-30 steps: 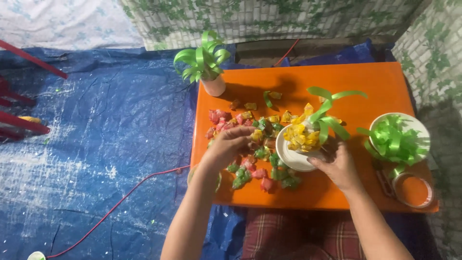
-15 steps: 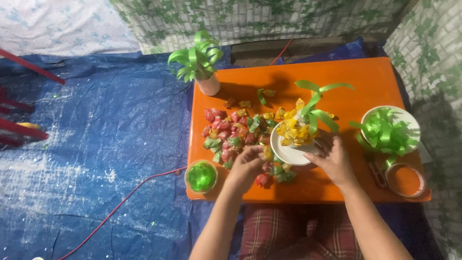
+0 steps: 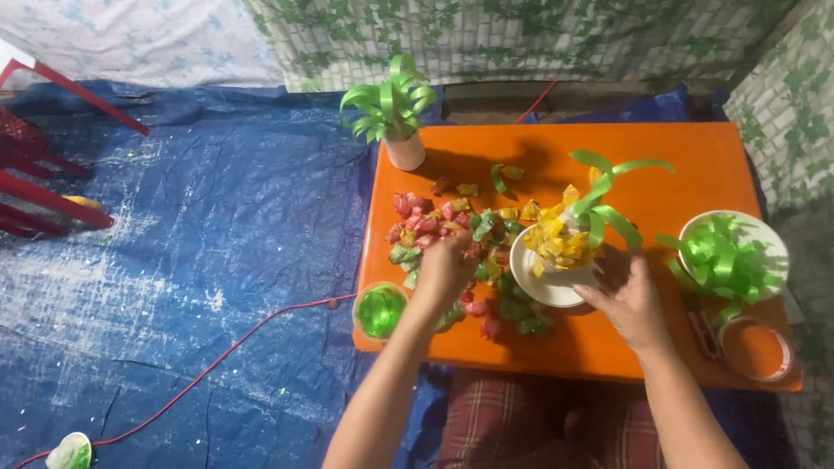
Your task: Attaching individually wrapped candies to a central base to create a decorative pineapple craft
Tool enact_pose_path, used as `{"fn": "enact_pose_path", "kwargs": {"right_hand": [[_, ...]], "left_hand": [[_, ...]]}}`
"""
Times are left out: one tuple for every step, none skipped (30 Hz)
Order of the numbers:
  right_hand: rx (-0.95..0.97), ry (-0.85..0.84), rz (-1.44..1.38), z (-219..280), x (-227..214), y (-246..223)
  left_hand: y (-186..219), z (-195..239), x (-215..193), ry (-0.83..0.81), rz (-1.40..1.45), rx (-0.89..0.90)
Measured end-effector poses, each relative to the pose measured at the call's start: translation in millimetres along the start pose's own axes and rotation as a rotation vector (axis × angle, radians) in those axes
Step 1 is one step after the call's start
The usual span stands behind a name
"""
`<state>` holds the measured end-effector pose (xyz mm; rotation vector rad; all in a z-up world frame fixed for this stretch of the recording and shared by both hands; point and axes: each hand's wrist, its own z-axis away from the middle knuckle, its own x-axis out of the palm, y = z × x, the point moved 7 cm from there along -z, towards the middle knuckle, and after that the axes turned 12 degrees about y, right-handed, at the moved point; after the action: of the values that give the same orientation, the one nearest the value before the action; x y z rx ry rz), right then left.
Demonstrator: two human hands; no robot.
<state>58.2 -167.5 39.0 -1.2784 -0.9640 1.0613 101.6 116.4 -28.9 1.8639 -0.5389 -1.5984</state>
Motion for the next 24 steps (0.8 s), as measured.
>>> {"fn": "enact_pose_path", "kwargs": {"right_hand": [[-0.002, -0.004, 0.001, -2.4, -0.8, 2.6], [0.003, 0.003, 0.008, -3.4, -2.6, 7.2], [0.008, 0.01, 0.015, -4.3, -4.5, 11.8], [0.009, 0.008, 0.016, -2.7, -2.0, 8.8], [0.024, 0.014, 0.024, -1.2, -0.8, 6.4], [0.038, 0.026, 0.029, 0.3, 0.1, 4.8], [0.037, 0.029, 0.025, -3.8, -1.2, 17.1], [0.041, 0.023, 0.01, -5.8, -4.6, 29.5], [0.045, 0.018, -0.006, -8.3, -8.8, 42.5], [0.048, 0.034, -0.007, -5.2, -11.2, 37.4], [0.027, 0.034, 0.009, -2.2, -12.7, 30.8], [0.004, 0.031, 0.026, 0.3, -12.0, 22.0], [0.006, 0.043, 0.025, -0.9, -13.4, 22.4], [0.015, 0.04, 0.007, -1.4, -14.2, 24.7], [0.024, 0.037, -0.011, -1.3, -14.9, 27.4], [0.025, 0.046, -0.007, -0.2, -12.7, 25.1], [-0.002, 0.035, -0.023, 1.9, -8.4, 20.9], [-0.03, 0.018, -0.032, 2.9, -4.8, 17.0], [-0.03, 0.019, -0.022, 8.0, -4.5, 10.5], [-0.037, 0.004, 0.012, 11.6, -0.2, 2.1], [-0.045, -0.012, 0.045, 15.6, 4.5, -7.0], [-0.046, -0.021, 0.05, 8.7, -10.4, 19.6], [-0.038, 0.003, 0.114, 0.9, -28.1, 47.1], [-0.032, 0.031, 0.175, -7.4, -46.3, 74.4]], "left_hand": [[-9.5, -17.0, -10.7, 0.004, 0.001, -0.003], [-21.4, -33.3, -26.1, 0.085, -0.181, 0.011], [-32.2, -49.1, -41.5, 0.166, -0.363, 0.025], [-62.2, -55.6, -43.0, 0.166, -0.363, 0.022], [-86.9, -61.7, -46.6, 0.211, -0.39, 0.083], [-110.5, -69.6, -49.9, 0.255, -0.417, 0.151], [-111.1, -71.3, -52.6, 0.255, -0.419, 0.155], [-119.1, -72.9, -50.5, 0.196, -0.476, 0.048], [-126.7, -73.6, -47.7, 0.137, -0.533, -0.059], [-107.1, -65.2, -54.1, 0.127, -0.533, -0.047], [-85.6, -57.2, -66.2, 0.202, -0.512, -0.03], [-64.6, -49.1, -81.4, 0.279, -0.489, -0.017], [-44.3, -36.6, -71.4, 0.271, -0.487, -0.007], [-24.5, -22.5, -56.9, 0.218, -0.286, 0.005], [-4.5, -7.2, -42.9, 0.163, -0.085, 0.015], [1.7, -0.2, -14.3, 0.155, -0.08, 0.019], [17.3, 8.6, 12.4, 0.175, -0.131, 0.176], [32.3, 20.6, 41.5, 0.199, -0.176, 0.325], [35.0, 23.2, 66.6, 0.196, -0.166, 0.322], [38.9, 24.6, 84.0, 0.282, -0.275, 0.339], [43.6, 26.3, 100.7, 0.368, -0.384, 0.355], [49.3, 22.2, 104.0, 0.373, -0.383, 0.345], [50.4, 16.3, 111.0, 0.313, -0.434, 0.276], [51.7, 9.9, 118.0, 0.252, -0.483, 0.209]]}}
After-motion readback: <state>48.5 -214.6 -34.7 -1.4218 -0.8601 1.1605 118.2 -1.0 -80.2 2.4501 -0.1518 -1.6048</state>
